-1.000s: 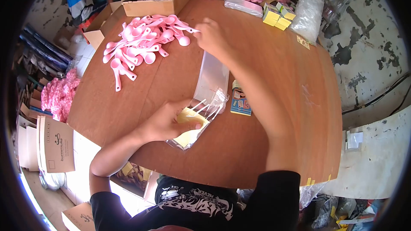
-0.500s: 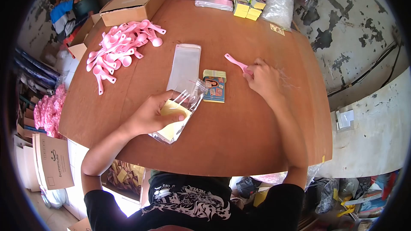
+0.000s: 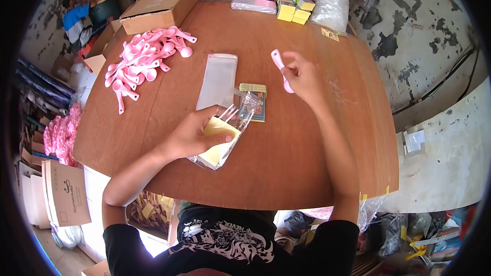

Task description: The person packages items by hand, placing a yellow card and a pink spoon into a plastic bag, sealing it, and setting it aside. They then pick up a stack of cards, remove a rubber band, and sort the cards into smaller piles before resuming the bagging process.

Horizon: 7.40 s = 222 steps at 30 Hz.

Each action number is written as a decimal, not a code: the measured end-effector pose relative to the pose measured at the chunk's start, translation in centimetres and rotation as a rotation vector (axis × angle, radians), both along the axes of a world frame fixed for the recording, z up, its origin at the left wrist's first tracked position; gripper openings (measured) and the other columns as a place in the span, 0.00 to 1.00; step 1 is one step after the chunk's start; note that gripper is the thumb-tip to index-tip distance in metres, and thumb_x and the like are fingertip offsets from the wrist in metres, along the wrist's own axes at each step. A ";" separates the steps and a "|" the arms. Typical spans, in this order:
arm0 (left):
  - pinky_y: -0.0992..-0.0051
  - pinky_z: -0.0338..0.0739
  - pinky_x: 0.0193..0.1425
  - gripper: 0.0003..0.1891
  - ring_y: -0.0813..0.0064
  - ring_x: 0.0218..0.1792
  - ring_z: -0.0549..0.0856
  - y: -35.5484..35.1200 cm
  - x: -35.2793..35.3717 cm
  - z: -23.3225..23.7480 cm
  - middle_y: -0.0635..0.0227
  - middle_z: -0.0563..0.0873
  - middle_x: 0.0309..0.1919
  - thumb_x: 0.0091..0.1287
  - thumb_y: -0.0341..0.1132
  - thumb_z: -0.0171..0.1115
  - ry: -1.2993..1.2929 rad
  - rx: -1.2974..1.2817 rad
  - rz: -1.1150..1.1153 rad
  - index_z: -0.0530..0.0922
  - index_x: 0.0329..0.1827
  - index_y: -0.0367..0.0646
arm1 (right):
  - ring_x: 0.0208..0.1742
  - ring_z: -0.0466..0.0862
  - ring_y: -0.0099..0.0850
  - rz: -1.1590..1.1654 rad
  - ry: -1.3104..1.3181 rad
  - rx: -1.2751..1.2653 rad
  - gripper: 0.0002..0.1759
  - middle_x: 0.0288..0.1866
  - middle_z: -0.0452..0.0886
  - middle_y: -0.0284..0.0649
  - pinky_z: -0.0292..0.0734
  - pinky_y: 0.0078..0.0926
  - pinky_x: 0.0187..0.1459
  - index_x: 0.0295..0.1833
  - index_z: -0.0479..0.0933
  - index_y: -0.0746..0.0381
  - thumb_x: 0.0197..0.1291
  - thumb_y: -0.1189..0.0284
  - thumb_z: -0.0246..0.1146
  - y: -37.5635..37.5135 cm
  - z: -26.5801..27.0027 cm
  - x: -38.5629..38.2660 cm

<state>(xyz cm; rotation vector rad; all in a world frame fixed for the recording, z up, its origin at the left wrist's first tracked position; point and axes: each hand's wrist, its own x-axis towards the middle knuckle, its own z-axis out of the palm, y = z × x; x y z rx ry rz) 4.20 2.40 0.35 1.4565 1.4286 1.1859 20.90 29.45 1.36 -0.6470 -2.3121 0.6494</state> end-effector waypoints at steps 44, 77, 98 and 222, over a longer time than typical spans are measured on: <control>0.60 0.71 0.66 0.30 0.56 0.64 0.76 -1.1 -0.4 -0.8 0.51 0.74 0.62 0.62 0.31 0.72 0.138 0.604 0.299 0.68 0.65 0.37 | 0.40 0.86 0.28 0.349 0.124 0.236 0.06 0.40 0.87 0.43 0.80 0.23 0.42 0.43 0.84 0.69 0.61 0.82 0.67 -12.1 11.0 0.9; 0.80 0.80 0.41 0.13 0.84 0.34 0.85 -2.1 0.8 -1.1 0.63 0.90 0.37 0.73 0.25 0.59 -0.165 0.224 0.036 0.79 0.58 0.33 | 0.36 0.79 0.23 0.296 0.433 -0.660 0.04 0.35 0.79 0.34 0.76 0.23 0.38 0.33 0.76 0.63 0.54 0.83 0.62 -12.0 5.1 1.0; 0.80 0.80 0.45 0.16 0.83 0.41 0.85 -0.3 -0.5 -2.3 0.63 0.89 0.42 0.74 0.32 0.60 -0.410 0.075 0.149 0.75 0.61 0.34 | 0.41 0.83 0.18 0.389 0.025 -0.910 0.10 0.42 0.85 0.36 0.77 0.16 0.43 0.49 0.81 0.66 0.65 0.74 0.67 -13.7 -0.9 1.2; 0.76 0.84 0.53 0.07 0.76 0.46 0.88 -1.1 -4.2 -0.5 0.59 0.89 0.45 0.67 0.21 0.65 -0.347 0.331 0.236 0.81 0.47 0.33 | 0.45 0.83 0.40 0.179 -0.498 0.395 0.16 0.46 0.84 0.38 0.79 0.37 0.46 0.47 0.84 0.62 0.52 0.70 0.73 -10.5 -0.4 0.8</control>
